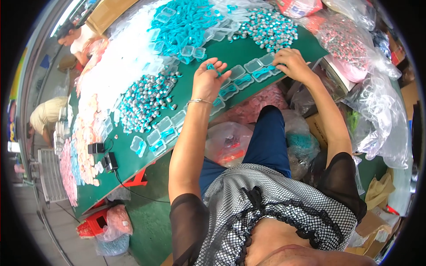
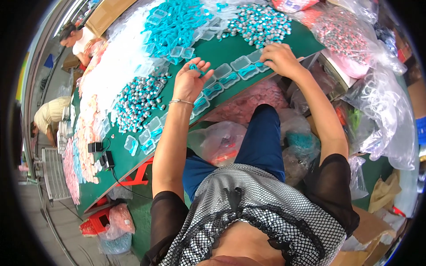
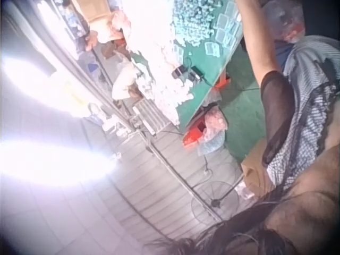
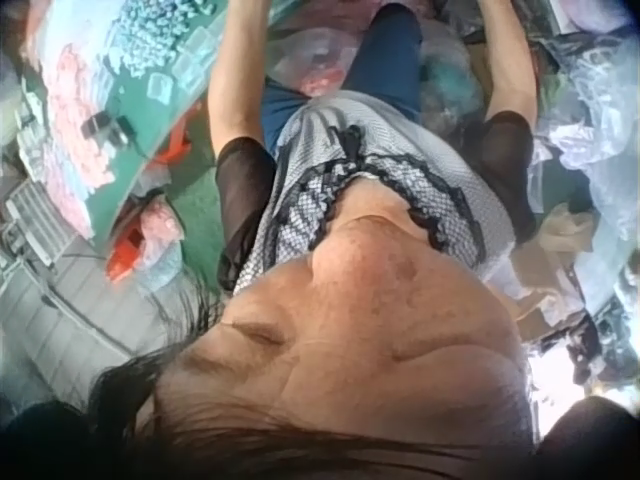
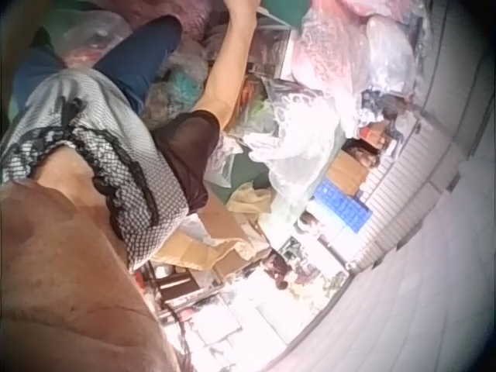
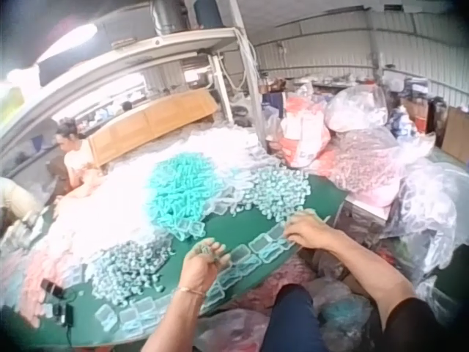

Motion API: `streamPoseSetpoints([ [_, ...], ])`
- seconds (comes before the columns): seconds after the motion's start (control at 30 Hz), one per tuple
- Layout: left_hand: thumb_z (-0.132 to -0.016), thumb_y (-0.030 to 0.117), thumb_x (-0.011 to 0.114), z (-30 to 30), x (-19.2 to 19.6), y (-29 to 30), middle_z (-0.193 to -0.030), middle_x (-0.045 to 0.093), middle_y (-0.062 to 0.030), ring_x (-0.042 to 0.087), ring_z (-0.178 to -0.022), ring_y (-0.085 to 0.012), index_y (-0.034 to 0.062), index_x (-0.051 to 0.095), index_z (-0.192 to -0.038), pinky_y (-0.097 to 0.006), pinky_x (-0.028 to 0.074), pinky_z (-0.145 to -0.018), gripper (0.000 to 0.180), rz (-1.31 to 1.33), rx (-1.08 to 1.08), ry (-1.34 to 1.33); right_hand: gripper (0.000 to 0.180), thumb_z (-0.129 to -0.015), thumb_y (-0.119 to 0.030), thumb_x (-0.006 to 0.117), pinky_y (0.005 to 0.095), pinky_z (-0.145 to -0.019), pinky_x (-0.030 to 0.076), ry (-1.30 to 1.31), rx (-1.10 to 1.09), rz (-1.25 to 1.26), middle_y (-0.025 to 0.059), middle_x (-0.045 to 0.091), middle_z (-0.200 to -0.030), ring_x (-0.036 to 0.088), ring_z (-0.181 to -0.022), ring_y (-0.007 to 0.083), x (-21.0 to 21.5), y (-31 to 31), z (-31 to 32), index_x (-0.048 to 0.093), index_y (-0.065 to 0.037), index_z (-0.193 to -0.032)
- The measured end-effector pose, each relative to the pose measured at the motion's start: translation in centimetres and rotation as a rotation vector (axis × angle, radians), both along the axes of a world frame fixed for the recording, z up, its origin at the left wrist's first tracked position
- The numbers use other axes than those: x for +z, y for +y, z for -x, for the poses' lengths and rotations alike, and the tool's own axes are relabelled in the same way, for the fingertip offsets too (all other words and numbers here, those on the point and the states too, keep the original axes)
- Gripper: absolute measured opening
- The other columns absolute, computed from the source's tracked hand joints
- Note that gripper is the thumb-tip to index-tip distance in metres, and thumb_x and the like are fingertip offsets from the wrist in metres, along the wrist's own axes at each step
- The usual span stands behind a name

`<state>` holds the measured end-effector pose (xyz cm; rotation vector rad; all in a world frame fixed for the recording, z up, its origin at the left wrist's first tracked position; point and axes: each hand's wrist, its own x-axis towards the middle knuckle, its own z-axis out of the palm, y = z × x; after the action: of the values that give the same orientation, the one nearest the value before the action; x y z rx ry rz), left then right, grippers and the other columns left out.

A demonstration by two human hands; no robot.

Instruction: Sorting small blue and white plastic components into a row of clear plastic bins on a work table.

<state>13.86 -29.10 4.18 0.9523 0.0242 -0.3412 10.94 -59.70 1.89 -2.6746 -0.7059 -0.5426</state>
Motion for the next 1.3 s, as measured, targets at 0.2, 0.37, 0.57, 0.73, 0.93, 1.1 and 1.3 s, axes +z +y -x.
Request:
streamPoseSetpoints([
  [0.2, -0.088, -0.005, 0.048, -1.7, -0.3, 1.3, -0.105, 0.057, -0.0109, 0.059, -0.097, -0.0242, -0.0021, 0.053, -0.115, -0.039, 0.058, -0.075, 0.028, -0.245, 0.038, -0.034, 0.016, -0.071, -0.008, 0.071, 0.0392, -0.083, 0.041, 0.024, -0.019, -0.062, 0.0022, 0.061, -0.093, 0.056, -0.099, 0.0239, 0.0, 0.1, -0.2, 0.065, -0.010, -0.085],
  [0.37, -0.086, 0.002, 0.055, -4.9, -1.2, 3.8, -0.099, 0.058, -0.0070, 0.059, -0.091, -0.0187, 0.0039, 0.061, -0.111, -0.035, 0.059, -0.070, 0.026, -0.783, 0.126, -0.128, 0.019, -0.068, -0.003, 0.072, 0.0396, -0.079, 0.046, 0.115, -0.051, -0.075, 0.0067, 0.058, -0.091, 0.057, -0.093, 0.0280, 0.4, 0.4, -0.6, 0.063, -0.007, -0.084],
  [0.57, -0.075, 0.002, 0.067, -7.7, -4.6, 5.7, -0.098, 0.060, -0.0189, 0.060, -0.094, -0.0340, 0.0064, 0.054, -0.119, -0.041, 0.051, -0.077, 0.047, -1.435, 0.369, -0.511, 0.021, -0.071, -0.007, 0.069, 0.0389, -0.073, 0.048, 0.025, -0.045, -0.093, 0.0070, 0.060, -0.089, 0.060, -0.089, 0.0277, 1.1, 0.7, -1.2, 0.062, -0.009, -0.091],
  [0.73, -0.072, -0.005, 0.064, -6.8, -3.8, 5.2, -0.123, 0.046, -0.0282, 0.052, -0.110, -0.0434, 0.0030, 0.048, -0.123, -0.044, 0.046, -0.091, 0.055, -1.480, 0.422, -0.674, 0.013, -0.076, -0.008, 0.064, 0.0399, -0.072, 0.049, 0.037, -0.154, -0.204, 0.0094, 0.064, -0.089, 0.062, -0.083, 0.0293, 1.8, 0.9, -3.5, 0.064, -0.008, -0.089],
  [0.93, -0.067, -0.005, 0.064, -5.5, -3.2, 7.7, -0.120, 0.049, -0.0279, 0.048, -0.111, -0.0430, 0.0020, 0.055, -0.114, -0.046, 0.042, -0.095, 0.049, -1.392, 0.504, -0.962, 0.018, -0.077, -0.016, 0.064, 0.0480, -0.077, 0.045, -0.061, -0.345, 0.105, 0.0088, 0.066, -0.092, 0.063, -0.090, 0.0278, 0.6, 4.7, -7.6, 0.068, -0.012, -0.094],
  [1.1, -0.072, 0.006, 0.067, -1.5, -1.5, 9.5, -0.106, 0.061, -0.0168, 0.057, -0.102, -0.0349, 0.0058, 0.066, -0.097, -0.042, 0.047, -0.089, 0.025, -1.314, 0.353, -1.019, 0.014, -0.071, -0.012, 0.062, 0.0521, -0.077, 0.043, -0.052, -0.467, 0.394, 0.0137, 0.064, -0.090, 0.062, -0.091, 0.0317, -0.8, 4.4, -8.8, 0.065, -0.008, -0.084],
  [1.3, -0.076, 0.008, 0.066, 3.3, 0.0, 15.1, -0.102, 0.063, -0.0165, 0.063, -0.090, -0.0320, 0.0049, 0.067, -0.095, -0.037, 0.052, -0.079, 0.019, -1.269, 0.341, -0.853, 0.019, -0.077, -0.011, 0.058, 0.0517, -0.077, 0.042, 0.022, -0.377, 0.273, 0.0093, 0.065, -0.092, 0.060, -0.096, 0.0303, -1.3, 2.2, -9.1, 0.064, -0.011, -0.096],
])
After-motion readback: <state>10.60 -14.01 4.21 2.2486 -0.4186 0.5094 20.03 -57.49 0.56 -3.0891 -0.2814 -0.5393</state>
